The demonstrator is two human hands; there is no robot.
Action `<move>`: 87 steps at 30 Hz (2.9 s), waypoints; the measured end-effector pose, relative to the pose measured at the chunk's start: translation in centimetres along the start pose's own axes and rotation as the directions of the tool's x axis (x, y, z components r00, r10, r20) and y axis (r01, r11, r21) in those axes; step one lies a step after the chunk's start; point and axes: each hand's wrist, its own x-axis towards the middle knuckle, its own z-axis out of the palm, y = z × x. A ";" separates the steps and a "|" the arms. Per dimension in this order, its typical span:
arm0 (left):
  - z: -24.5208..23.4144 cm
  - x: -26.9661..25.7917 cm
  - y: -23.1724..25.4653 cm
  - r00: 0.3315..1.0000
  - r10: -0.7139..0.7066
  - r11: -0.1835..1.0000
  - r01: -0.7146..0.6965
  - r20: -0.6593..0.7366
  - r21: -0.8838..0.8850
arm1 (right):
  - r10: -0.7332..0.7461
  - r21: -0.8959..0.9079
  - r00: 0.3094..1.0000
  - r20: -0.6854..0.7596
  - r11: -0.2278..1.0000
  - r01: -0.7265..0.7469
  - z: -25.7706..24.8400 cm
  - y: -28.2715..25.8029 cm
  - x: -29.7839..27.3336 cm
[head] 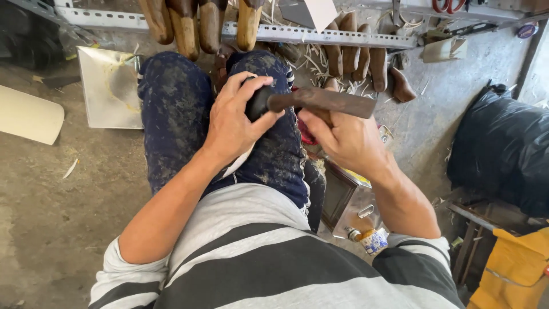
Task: Assembling a leather shoe by trimming excess leather with a knife and hammering the sole onto a shoe last.
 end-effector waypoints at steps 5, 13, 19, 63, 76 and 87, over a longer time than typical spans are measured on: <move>-1.8 1.4 -2.9 0.998 -0.053 0.982 0.048 -0.024 -0.184 | 0.053 0.172 0.937 -0.346 0.985 0.007 3.8 1.0 0.2; -2.2 1.5 -4.1 0.981 -0.101 0.972 0.132 0.165 -0.193 | -0.050 0.505 0.897 -0.440 0.812 0.292 5.1 -1.8 0.3; -1.8 1.8 -5.5 0.996 0.005 0.977 0.013 0.086 -0.212 | -0.171 0.143 0.848 -0.502 0.950 0.276 7.9 -0.9 3.5; -0.6 -3.1 -4.7 0.973 0.230 0.643 -0.148 -0.004 0.752 | -0.382 -0.447 0.678 -0.627 0.890 0.088 13.8 2.9 -1.3; -0.9 -2.6 -3.4 0.981 0.192 0.680 -0.120 -0.017 0.723 | -0.101 0.118 0.704 -0.703 0.960 0.255 7.3 -0.5 0.1; -0.7 -2.7 -3.0 0.962 0.267 0.645 -0.139 -0.051 0.752 | 0.031 0.317 0.476 -0.879 0.783 0.535 6.6 -0.7 -0.7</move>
